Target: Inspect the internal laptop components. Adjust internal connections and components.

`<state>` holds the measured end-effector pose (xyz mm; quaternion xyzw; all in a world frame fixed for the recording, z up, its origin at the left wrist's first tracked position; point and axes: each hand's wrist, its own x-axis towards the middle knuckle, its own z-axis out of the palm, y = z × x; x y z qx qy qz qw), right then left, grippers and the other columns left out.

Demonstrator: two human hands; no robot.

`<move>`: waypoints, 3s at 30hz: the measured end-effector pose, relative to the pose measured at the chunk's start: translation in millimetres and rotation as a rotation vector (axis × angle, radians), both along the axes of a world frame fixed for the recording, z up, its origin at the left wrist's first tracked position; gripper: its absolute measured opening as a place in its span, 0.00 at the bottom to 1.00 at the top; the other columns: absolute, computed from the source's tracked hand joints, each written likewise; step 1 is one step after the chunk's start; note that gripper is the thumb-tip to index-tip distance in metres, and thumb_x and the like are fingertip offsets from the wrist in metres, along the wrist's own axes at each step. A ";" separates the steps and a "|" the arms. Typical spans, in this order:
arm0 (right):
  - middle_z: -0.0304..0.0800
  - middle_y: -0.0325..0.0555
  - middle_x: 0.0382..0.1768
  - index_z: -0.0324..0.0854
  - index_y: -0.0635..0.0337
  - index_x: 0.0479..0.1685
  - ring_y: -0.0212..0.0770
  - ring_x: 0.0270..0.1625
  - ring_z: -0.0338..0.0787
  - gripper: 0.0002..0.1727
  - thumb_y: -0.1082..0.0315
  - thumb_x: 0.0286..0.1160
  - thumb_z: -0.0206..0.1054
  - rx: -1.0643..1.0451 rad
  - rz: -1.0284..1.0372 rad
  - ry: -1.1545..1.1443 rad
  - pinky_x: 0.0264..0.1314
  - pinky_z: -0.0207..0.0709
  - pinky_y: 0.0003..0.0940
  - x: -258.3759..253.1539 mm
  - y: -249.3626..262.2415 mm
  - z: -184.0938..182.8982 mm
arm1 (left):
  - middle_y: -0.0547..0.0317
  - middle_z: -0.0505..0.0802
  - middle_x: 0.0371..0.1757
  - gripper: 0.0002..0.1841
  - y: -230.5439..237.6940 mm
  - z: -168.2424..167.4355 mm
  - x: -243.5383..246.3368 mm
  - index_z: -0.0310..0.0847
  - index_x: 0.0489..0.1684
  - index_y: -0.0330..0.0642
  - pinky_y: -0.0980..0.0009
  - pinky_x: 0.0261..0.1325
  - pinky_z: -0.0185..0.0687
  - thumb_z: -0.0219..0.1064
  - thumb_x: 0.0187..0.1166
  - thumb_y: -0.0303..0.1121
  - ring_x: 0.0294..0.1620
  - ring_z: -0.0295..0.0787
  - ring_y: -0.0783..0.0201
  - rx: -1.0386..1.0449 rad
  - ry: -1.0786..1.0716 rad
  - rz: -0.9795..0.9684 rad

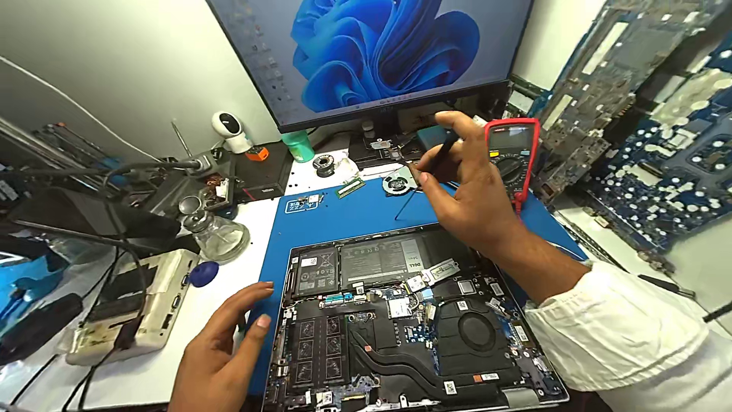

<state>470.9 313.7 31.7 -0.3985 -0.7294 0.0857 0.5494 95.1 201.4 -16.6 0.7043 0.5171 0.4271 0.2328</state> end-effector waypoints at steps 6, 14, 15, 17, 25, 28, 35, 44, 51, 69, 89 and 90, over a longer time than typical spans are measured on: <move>0.90 0.50 0.51 0.51 0.62 0.88 0.43 0.51 0.93 0.40 0.77 0.76 0.67 0.033 0.034 -0.008 0.56 0.90 0.41 1.9 -1.2 -0.3 | 0.52 0.88 0.70 0.15 5.2 -18.7 6.5 0.88 0.60 0.44 0.57 0.74 0.84 0.60 0.82 0.36 0.74 0.83 0.52 0.056 0.000 0.043; 0.85 0.53 0.47 0.40 0.68 0.89 0.44 0.46 0.91 0.46 0.80 0.74 0.68 0.117 0.009 0.055 0.51 0.90 0.40 2.7 -3.8 5.9 | 0.54 0.87 0.71 0.13 4.3 -10.6 3.3 0.90 0.57 0.48 0.57 0.78 0.78 0.65 0.82 0.39 0.77 0.79 0.57 0.014 0.092 -0.050; 0.85 0.53 0.47 0.40 0.69 0.89 0.44 0.46 0.91 0.46 0.79 0.74 0.68 0.110 -0.001 0.063 0.50 0.90 0.40 3.3 -2.5 4.6 | 0.56 0.88 0.70 0.13 6.3 -6.3 4.2 0.90 0.55 0.49 0.56 0.78 0.76 0.65 0.81 0.40 0.76 0.79 0.58 0.002 0.117 -0.067; 0.86 0.52 0.46 0.42 0.69 0.89 0.44 0.45 0.91 0.45 0.78 0.74 0.68 0.095 -0.014 0.072 0.49 0.90 0.40 3.7 -0.8 0.6 | 0.58 0.89 0.65 0.12 11.6 2.1 9.7 0.91 0.52 0.51 0.53 0.78 0.72 0.66 0.81 0.42 0.75 0.78 0.59 0.007 0.202 -0.109; 0.86 0.52 0.45 0.44 0.69 0.89 0.44 0.44 0.92 0.44 0.79 0.74 0.68 0.060 -0.004 0.105 0.49 0.91 0.40 1.9 -1.1 -0.8 | 0.69 0.88 0.50 0.11 33.1 9.4 42.9 0.92 0.43 0.61 0.56 0.64 0.75 0.63 0.80 0.49 0.62 0.81 0.62 0.081 0.465 -0.209; 0.86 0.52 0.45 0.44 0.71 0.89 0.42 0.44 0.92 0.44 0.79 0.74 0.67 0.064 -0.010 0.075 0.48 0.91 0.39 0.9 -3.2 0.5 | 0.69 0.89 0.49 0.11 33.4 10.0 48.5 0.92 0.41 0.61 0.54 0.64 0.74 0.63 0.79 0.48 0.61 0.81 0.61 0.068 0.497 -0.201; 0.87 0.51 0.45 0.46 0.74 0.88 0.41 0.44 0.91 0.43 0.80 0.73 0.67 0.075 0.002 0.065 0.47 0.91 0.36 -0.3 -3.1 2.0 | 0.69 0.88 0.47 0.08 34.0 18.8 59.0 0.90 0.37 0.61 0.50 0.61 0.73 0.64 0.75 0.45 0.60 0.81 0.58 -0.033 0.594 -0.173; 0.86 0.52 0.45 0.45 0.76 0.87 0.39 0.42 0.90 0.43 0.81 0.73 0.67 0.079 0.031 0.079 0.45 0.90 0.35 -1.6 -2.4 3.8 | 0.71 0.86 0.39 0.06 39.6 20.1 62.1 0.85 0.32 0.60 0.47 0.56 0.74 0.61 0.71 0.43 0.52 0.82 0.58 -0.063 0.684 -0.186; 0.86 0.52 0.47 0.45 0.75 0.88 0.40 0.44 0.91 0.43 0.81 0.73 0.67 0.064 0.036 0.091 0.47 0.90 0.35 -1.0 -2.9 4.6 | 0.60 0.90 0.53 0.11 26.8 23.1 43.3 0.90 0.46 0.50 0.58 0.65 0.78 0.64 0.81 0.42 0.62 0.83 0.60 -0.014 0.472 -0.218; 0.86 0.51 0.46 0.44 0.80 0.85 0.39 0.46 0.91 0.41 0.78 0.76 0.65 0.062 0.018 0.067 0.51 0.90 0.34 0.0 -2.7 2.6 | 0.51 0.88 0.55 0.13 19.8 22.3 35.0 0.92 0.52 0.48 0.50 0.68 0.70 0.63 0.82 0.41 0.63 0.80 0.51 0.001 0.574 -0.193; 0.86 0.51 0.46 0.45 0.82 0.82 0.38 0.46 0.91 0.39 0.77 0.76 0.65 0.061 0.001 0.055 0.51 0.90 0.33 1.0 -2.3 2.0 | 0.49 0.87 0.57 0.17 15.5 20.0 29.6 0.87 0.51 0.46 0.48 0.68 0.69 0.59 0.83 0.47 0.65 0.78 0.48 -0.026 0.638 -0.169; 0.86 0.51 0.47 0.45 0.82 0.83 0.38 0.46 0.91 0.40 0.77 0.77 0.65 0.059 0.003 0.058 0.52 0.90 0.33 1.1 -2.3 1.8 | 0.51 0.87 0.57 0.17 17.3 19.4 28.6 0.87 0.51 0.47 0.48 0.68 0.69 0.58 0.83 0.48 0.65 0.78 0.49 -0.032 0.642 -0.173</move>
